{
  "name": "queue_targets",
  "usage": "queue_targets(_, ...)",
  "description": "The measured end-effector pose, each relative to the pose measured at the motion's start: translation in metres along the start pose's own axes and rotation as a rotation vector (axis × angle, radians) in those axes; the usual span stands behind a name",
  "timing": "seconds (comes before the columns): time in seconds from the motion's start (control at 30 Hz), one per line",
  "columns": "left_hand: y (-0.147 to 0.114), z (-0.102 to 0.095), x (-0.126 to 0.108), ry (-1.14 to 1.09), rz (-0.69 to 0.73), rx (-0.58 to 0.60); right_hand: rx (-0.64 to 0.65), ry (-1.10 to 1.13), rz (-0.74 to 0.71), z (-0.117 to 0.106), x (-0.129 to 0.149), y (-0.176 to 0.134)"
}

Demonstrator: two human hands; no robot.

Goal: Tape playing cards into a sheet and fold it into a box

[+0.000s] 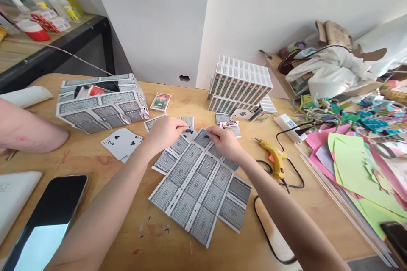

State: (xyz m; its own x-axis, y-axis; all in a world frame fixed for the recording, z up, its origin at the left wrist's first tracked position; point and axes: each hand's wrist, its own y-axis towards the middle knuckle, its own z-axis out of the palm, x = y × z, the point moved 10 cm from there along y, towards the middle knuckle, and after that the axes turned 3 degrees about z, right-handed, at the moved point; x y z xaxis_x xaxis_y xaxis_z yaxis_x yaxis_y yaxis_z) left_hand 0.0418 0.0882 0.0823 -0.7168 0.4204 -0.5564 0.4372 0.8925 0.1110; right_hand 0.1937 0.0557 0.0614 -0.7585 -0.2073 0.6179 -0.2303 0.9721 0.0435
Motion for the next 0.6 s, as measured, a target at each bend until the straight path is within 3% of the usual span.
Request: queue_targets(0.6,-0.013,0.002,-0.039,0.41,0.094,0.085,0.057,-0.427,-0.068,0.008,0.03,-0.007)
